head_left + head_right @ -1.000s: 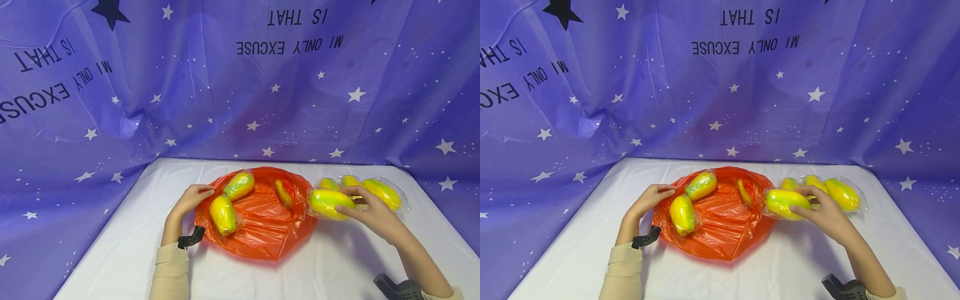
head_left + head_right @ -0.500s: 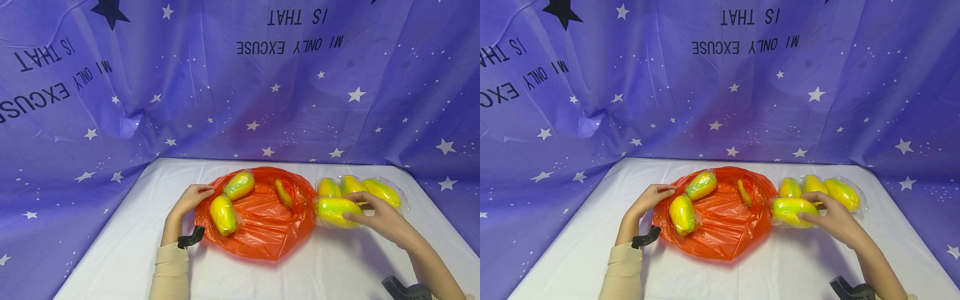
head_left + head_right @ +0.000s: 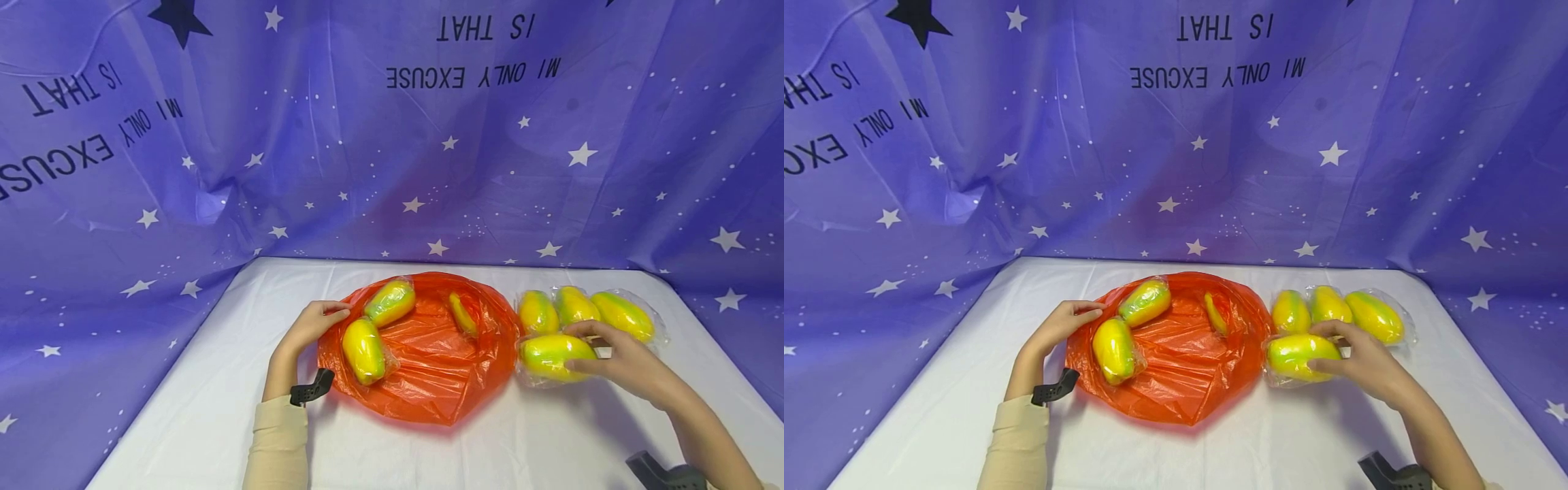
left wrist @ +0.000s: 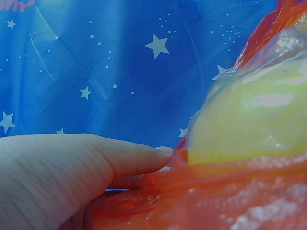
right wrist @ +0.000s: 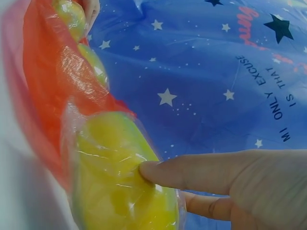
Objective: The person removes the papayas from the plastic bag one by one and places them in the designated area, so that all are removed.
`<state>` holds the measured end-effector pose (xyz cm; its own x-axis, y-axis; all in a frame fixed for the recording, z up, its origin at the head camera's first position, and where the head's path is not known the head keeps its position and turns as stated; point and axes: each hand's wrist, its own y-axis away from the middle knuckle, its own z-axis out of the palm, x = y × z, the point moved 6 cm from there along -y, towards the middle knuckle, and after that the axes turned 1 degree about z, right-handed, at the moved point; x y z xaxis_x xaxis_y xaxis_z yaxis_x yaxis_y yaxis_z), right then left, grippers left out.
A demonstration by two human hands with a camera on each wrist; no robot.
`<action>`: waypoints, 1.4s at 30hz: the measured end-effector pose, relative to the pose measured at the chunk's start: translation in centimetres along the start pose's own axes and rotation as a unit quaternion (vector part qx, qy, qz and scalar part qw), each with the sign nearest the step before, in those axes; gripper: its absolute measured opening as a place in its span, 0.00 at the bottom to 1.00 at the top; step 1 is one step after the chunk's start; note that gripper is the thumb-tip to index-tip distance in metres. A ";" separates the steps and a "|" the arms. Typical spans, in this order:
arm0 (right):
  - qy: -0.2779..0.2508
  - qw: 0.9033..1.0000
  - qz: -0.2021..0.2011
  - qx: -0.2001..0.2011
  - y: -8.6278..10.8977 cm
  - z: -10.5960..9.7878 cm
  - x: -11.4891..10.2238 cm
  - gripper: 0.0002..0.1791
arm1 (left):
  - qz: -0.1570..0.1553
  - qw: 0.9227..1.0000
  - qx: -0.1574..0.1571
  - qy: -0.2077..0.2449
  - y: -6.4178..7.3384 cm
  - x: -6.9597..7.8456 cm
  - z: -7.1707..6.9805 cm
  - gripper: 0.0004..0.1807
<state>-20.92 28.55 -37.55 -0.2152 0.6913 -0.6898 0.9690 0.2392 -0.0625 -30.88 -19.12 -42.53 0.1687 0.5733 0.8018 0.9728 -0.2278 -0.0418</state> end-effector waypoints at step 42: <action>-0.018 0.999 -0.027 -0.036 -1.2 2.5 1.1 0.26 | -0.008 1.000 -0.006 0.001 0.1 0.2 0.1 0.17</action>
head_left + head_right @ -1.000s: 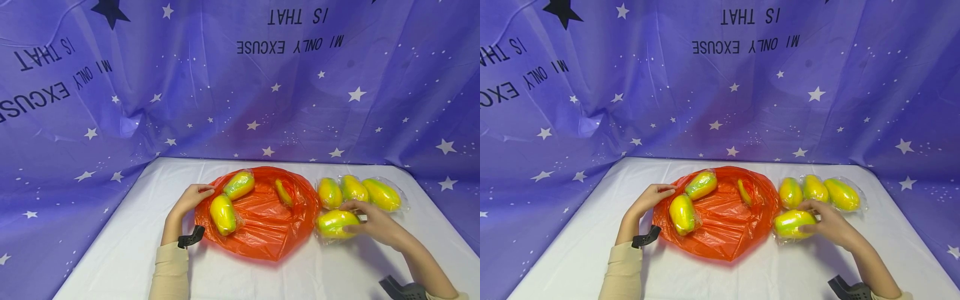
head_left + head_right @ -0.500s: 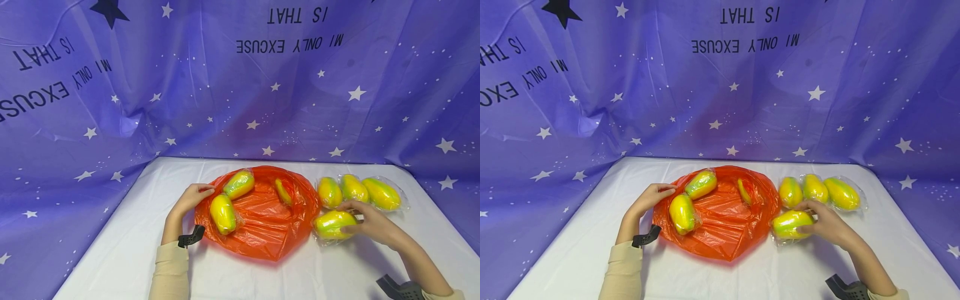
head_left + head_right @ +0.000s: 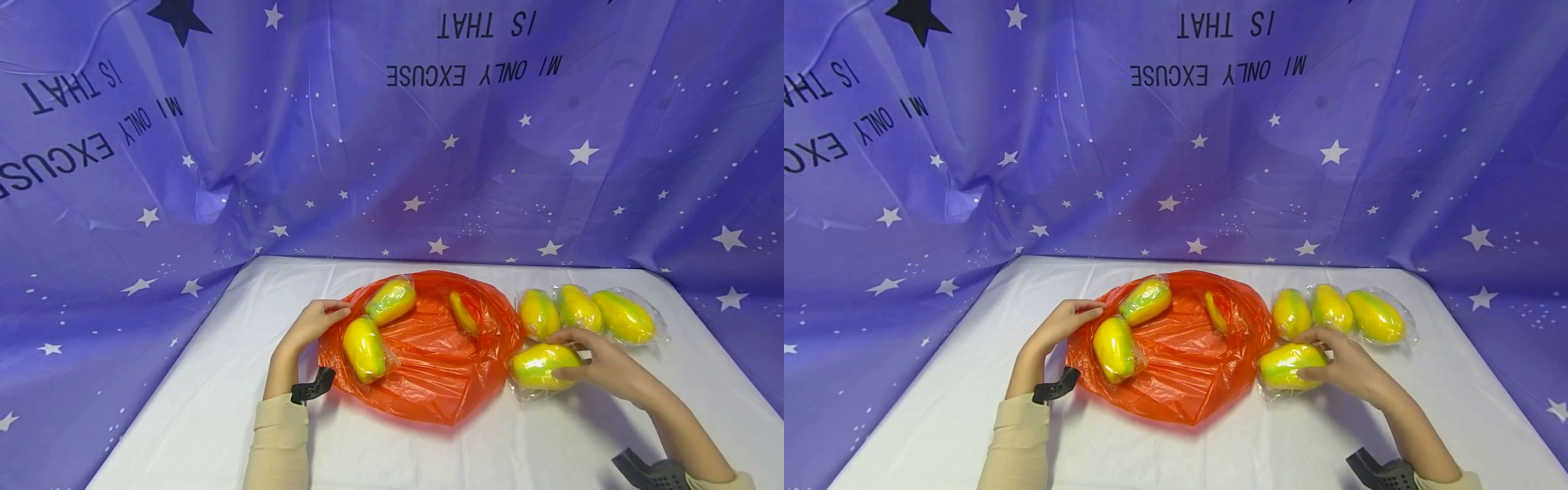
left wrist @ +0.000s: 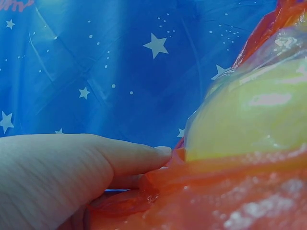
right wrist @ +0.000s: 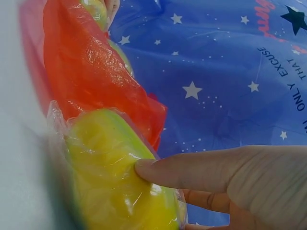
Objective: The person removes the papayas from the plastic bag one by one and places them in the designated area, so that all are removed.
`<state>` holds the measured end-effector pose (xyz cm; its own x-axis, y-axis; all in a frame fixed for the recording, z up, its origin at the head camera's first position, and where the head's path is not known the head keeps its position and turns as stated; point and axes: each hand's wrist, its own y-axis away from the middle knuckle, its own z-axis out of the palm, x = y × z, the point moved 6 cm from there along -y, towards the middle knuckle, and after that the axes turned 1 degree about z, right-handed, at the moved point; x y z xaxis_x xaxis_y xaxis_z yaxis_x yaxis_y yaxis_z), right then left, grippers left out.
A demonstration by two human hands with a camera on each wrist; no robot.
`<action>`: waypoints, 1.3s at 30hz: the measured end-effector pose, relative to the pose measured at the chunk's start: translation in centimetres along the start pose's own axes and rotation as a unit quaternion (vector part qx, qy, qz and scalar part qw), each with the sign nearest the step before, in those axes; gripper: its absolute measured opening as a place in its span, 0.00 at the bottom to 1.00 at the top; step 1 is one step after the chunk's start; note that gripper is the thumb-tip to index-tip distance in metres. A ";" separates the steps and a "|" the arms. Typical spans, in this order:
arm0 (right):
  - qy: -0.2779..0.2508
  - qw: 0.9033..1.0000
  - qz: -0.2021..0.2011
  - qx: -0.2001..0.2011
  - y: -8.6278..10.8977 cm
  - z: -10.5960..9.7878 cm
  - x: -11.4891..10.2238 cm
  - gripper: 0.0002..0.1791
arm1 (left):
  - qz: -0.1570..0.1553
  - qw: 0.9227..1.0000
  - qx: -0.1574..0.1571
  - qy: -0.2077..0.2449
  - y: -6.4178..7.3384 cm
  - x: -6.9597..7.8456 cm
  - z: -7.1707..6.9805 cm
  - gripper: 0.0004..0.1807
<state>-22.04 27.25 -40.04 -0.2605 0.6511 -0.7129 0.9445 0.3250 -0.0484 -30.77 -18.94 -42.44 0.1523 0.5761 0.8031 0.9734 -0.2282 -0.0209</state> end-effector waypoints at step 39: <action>-0.031 0.998 -0.029 0.050 0.1 -1.3 -3.2 0.26 | -0.001 1.000 0.004 0.009 0.0 -0.2 0.0 0.17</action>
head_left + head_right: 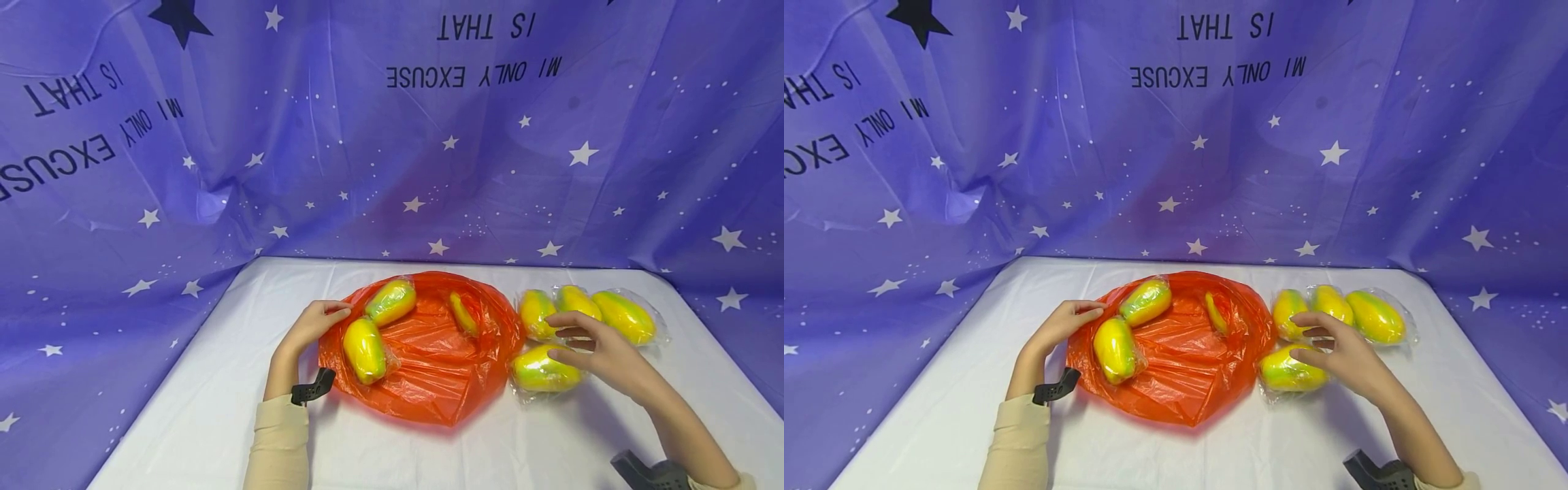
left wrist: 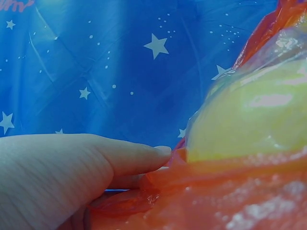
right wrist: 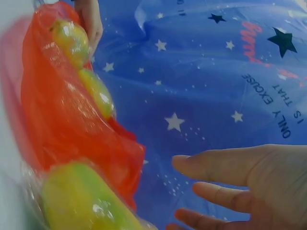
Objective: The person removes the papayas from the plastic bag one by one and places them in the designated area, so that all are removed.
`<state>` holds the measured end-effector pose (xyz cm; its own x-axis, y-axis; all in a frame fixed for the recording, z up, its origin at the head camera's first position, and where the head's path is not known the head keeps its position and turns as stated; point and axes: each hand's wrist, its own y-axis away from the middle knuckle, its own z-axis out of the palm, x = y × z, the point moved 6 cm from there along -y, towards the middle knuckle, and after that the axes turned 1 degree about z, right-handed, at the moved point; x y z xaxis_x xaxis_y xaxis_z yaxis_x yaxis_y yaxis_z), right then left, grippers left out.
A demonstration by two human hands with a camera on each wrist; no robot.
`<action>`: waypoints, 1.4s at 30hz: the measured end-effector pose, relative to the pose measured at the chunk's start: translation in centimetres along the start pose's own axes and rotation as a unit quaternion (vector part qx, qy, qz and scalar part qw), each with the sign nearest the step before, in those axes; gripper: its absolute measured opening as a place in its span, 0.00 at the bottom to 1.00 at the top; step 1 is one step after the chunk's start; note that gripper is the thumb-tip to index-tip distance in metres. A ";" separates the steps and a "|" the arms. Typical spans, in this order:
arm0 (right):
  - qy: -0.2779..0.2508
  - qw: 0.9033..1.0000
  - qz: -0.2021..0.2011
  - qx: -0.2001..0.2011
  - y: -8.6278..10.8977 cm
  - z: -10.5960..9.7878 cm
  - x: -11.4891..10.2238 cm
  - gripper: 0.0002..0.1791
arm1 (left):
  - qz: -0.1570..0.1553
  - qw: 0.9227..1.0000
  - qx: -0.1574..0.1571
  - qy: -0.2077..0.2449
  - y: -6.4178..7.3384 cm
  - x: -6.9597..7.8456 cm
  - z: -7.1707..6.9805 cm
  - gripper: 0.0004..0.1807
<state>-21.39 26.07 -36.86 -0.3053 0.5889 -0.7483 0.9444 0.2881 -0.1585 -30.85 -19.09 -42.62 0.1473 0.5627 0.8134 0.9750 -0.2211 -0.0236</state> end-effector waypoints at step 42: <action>-0.170 0.982 -0.020 -0.074 -8.8 10.8 -5.7 0.24 | -0.004 1.000 -0.001 -0.004 0.0 0.0 0.1 0.18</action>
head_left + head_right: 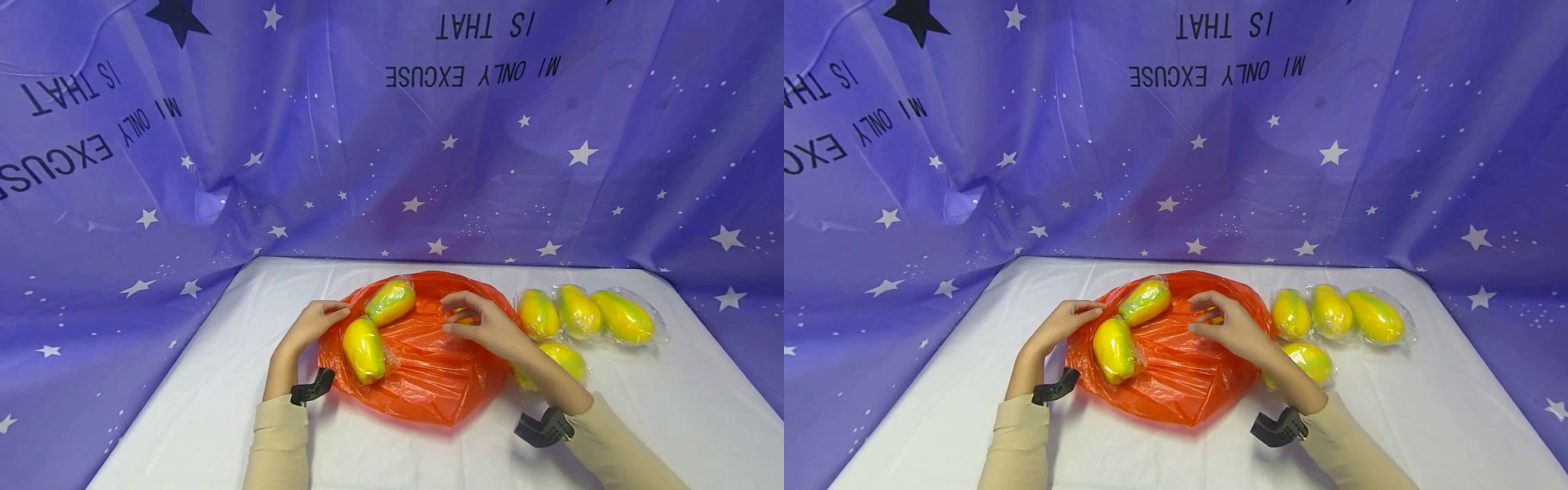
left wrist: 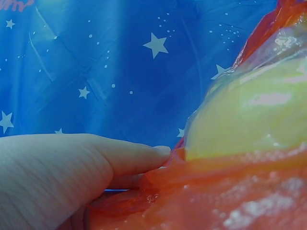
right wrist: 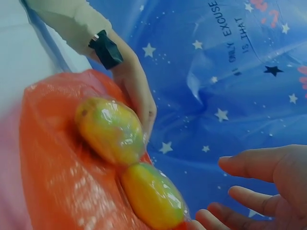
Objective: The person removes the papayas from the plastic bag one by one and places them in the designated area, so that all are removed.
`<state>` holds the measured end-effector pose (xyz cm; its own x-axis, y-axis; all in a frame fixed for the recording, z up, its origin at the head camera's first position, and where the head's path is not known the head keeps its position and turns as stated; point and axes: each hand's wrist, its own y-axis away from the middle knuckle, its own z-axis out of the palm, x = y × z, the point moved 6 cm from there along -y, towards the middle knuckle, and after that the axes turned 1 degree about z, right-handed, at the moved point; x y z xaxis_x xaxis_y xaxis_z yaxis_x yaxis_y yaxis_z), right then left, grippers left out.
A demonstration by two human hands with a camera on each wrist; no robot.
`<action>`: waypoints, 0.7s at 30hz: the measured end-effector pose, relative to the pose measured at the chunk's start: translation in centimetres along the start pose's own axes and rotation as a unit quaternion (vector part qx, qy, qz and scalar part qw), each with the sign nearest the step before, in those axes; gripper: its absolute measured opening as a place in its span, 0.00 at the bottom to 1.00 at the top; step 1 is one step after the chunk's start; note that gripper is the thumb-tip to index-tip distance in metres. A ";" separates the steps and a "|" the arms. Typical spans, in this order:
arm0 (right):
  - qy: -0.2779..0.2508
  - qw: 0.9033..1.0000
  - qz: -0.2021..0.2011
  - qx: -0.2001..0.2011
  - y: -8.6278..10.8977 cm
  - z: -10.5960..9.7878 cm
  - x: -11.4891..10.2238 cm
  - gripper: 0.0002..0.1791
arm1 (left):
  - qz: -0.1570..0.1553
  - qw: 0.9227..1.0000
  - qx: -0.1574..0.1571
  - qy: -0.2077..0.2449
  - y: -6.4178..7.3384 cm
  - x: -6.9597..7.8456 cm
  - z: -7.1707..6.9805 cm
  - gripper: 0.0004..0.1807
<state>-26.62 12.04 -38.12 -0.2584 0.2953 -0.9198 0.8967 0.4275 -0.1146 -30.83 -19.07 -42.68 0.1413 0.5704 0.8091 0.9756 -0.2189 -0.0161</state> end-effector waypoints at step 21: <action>-0.082 0.994 0.036 -0.061 -3.6 4.8 0.1 0.26 | -0.004 1.000 0.000 -0.004 0.0 -0.1 0.0 0.18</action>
<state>-28.13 6.44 -39.57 -0.1239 0.1908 -0.9738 0.8583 0.5130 -0.0087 -30.87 -19.11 -42.73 0.1348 0.5781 0.8048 0.9767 -0.2146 -0.0094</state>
